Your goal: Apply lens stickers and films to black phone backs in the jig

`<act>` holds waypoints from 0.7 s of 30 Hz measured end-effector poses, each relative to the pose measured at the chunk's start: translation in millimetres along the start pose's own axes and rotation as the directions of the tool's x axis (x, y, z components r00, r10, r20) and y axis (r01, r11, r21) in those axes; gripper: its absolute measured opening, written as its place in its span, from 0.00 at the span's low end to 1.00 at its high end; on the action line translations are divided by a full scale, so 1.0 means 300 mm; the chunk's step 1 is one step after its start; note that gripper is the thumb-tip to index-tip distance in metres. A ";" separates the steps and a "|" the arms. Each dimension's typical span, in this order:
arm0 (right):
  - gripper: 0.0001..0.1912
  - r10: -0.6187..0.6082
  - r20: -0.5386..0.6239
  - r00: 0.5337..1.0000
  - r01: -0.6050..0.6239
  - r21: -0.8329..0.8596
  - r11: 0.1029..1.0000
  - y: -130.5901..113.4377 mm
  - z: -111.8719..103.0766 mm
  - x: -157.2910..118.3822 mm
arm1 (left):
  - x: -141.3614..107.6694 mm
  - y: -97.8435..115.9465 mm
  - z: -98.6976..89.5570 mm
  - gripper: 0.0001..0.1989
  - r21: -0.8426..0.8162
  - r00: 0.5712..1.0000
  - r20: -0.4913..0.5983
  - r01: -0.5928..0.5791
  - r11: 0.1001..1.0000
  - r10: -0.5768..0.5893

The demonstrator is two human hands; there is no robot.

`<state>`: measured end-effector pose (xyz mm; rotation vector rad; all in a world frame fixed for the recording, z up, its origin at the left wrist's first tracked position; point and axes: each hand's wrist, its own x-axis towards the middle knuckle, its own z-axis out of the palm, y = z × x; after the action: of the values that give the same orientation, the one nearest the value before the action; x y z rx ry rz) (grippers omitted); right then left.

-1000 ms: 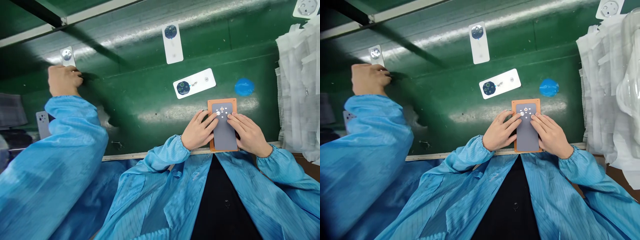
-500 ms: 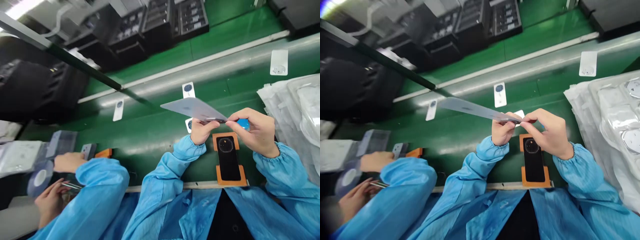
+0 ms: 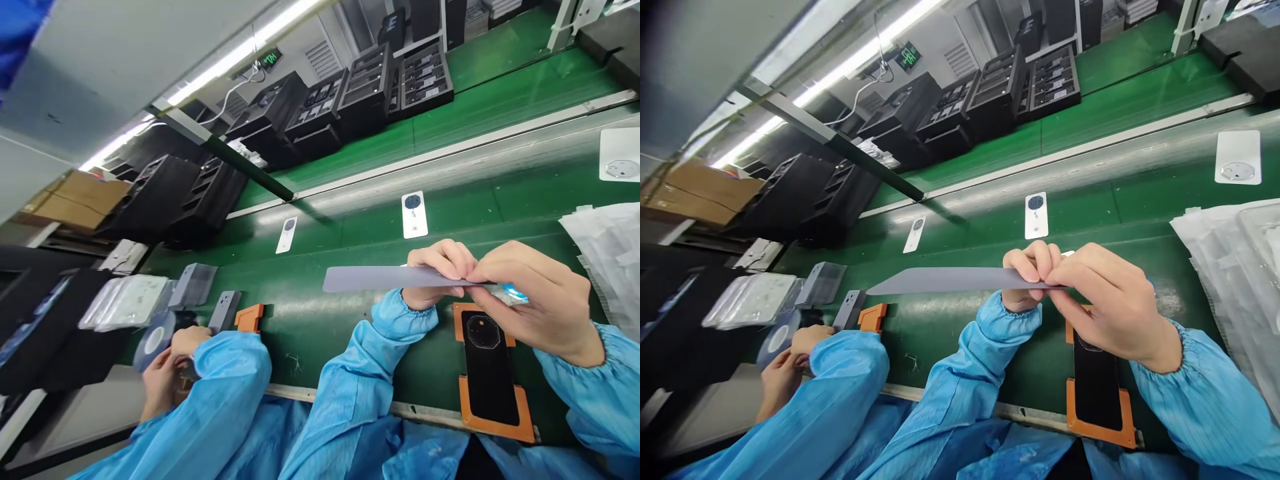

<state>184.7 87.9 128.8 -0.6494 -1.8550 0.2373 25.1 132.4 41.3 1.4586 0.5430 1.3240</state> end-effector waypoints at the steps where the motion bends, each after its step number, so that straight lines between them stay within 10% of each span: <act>1: 0.12 0.012 -0.001 1.000 -0.012 0.008 1.000 0.000 0.001 -0.001 | -0.008 -0.014 -0.007 0.42 0.082 0.998 0.006 0.054 0.995 -0.055; 11: 0.15 -0.005 -0.001 1.000 0.005 0.101 0.995 0.002 0.005 -0.011 | -0.017 -0.075 -0.046 0.39 0.340 0.956 0.263 0.033 0.940 -0.129; 18: 0.18 -0.057 0.018 0.998 0.050 0.264 0.963 0.006 0.005 -0.028 | 0.001 0.088 -0.036 0.25 0.766 0.894 0.318 -0.047 0.641 -0.315; 21: 0.18 -0.069 0.048 0.996 0.053 0.278 0.959 0.006 0.000 -0.025 | -0.056 0.237 -0.123 0.19 0.795 0.913 0.266 -0.026 0.607 -0.309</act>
<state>187.2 85.1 121.9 -0.3947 -1.8489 0.4696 -34.7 107.0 91.3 2.2757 1.0416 0.6062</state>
